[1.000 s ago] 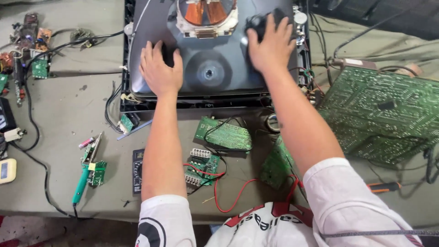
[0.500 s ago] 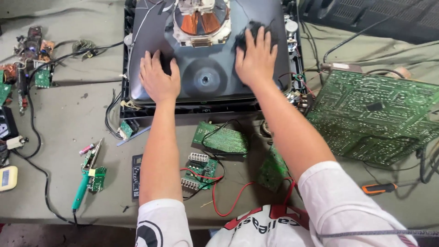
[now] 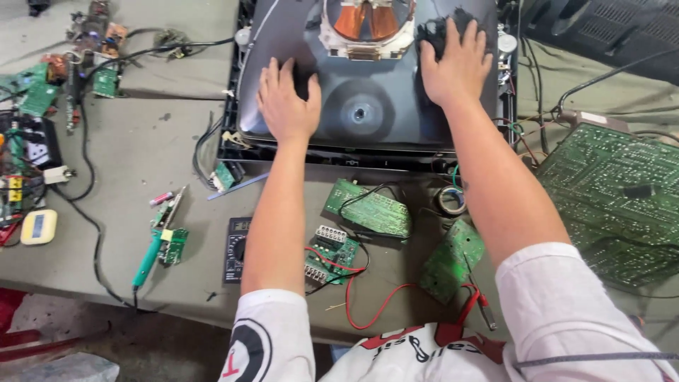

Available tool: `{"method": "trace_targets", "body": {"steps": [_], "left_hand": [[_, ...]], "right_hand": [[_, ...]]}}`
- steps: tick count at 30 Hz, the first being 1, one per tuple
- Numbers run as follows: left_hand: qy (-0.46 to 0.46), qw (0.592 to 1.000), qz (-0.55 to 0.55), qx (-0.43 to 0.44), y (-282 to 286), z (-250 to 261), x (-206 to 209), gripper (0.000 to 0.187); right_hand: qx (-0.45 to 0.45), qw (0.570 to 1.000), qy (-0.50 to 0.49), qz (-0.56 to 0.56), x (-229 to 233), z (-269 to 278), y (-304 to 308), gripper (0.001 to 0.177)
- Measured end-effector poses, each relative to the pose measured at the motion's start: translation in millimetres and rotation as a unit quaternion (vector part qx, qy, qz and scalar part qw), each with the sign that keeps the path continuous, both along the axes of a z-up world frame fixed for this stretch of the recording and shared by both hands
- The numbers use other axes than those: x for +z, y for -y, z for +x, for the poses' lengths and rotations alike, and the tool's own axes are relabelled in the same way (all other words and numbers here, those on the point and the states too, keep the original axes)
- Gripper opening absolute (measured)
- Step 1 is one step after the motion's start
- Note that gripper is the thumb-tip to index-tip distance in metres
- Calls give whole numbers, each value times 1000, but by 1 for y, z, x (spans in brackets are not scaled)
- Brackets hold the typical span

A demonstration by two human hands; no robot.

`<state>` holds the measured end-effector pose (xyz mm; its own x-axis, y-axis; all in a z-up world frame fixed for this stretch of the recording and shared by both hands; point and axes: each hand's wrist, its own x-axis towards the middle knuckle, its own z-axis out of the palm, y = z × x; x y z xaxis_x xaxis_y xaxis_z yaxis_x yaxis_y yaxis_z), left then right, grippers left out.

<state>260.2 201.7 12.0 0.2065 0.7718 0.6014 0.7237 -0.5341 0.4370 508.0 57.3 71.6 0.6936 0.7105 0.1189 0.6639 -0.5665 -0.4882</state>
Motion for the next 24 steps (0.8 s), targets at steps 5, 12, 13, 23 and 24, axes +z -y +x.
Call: {"method": "trace_targets", "body": {"steps": [5,12,13,23,24], "left_hand": [[7,1000,9,-3,3,-1,1,51],[3,1000,-2,-7,6,0,4,52],[4,1000,0,-9,3,0,0,52],[2,1000,9,-2,4,0,1,53],[1,1000,0,-4,3,0,-2,55]], "right_hand": [[-27,999,-23,-30,14,-27,27,71],[3,997,68,-35,-8,-55,59,73],[0,997,68,-33,-29,-49,57,73],[70,996,24,-57,15,-20,15,73],[62,996,5,-63,20,-18,8,71]]}}
